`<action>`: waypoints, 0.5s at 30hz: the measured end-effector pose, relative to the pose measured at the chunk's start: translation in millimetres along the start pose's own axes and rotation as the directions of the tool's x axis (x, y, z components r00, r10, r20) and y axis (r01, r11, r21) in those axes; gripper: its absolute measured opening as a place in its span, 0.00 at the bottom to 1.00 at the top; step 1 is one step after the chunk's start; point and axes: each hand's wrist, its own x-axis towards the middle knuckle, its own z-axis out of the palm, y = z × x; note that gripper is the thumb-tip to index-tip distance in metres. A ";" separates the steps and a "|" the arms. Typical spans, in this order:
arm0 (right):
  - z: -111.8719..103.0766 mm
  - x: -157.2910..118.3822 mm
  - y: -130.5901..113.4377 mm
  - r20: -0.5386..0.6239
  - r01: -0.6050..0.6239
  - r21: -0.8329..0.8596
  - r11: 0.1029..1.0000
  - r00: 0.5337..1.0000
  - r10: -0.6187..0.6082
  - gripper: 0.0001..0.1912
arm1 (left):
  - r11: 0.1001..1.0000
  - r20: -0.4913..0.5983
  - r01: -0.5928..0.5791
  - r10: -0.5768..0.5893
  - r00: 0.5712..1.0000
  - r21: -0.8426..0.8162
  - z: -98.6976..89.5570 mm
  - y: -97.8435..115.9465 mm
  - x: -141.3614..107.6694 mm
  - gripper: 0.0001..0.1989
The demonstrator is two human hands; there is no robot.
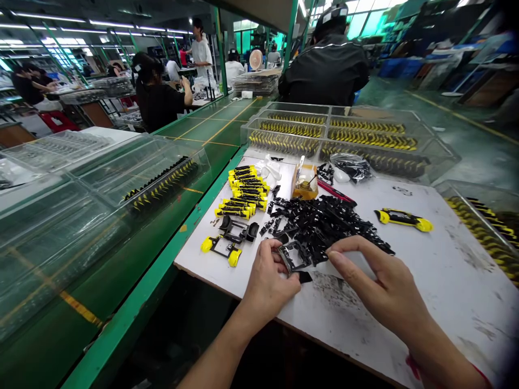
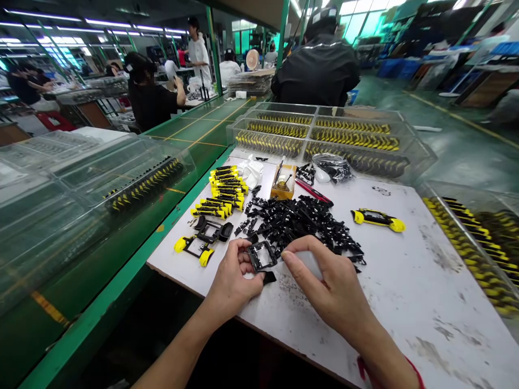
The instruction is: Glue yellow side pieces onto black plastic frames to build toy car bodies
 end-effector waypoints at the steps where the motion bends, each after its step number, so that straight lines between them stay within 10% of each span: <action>1: 0.1 0.1 0.0 0.002 -0.001 -0.003 1.000 1.000 0.001 0.08 | 1.000 -0.001 0.005 -0.005 1.000 0.001 0.0 0.9 0.0 0.28; 15: -1.6 -0.1 -1.0 -0.026 -0.015 -0.008 1.000 1.000 0.015 0.08 | 1.000 -0.004 0.014 -0.014 1.000 0.005 -1.6 4.9 -0.4 0.27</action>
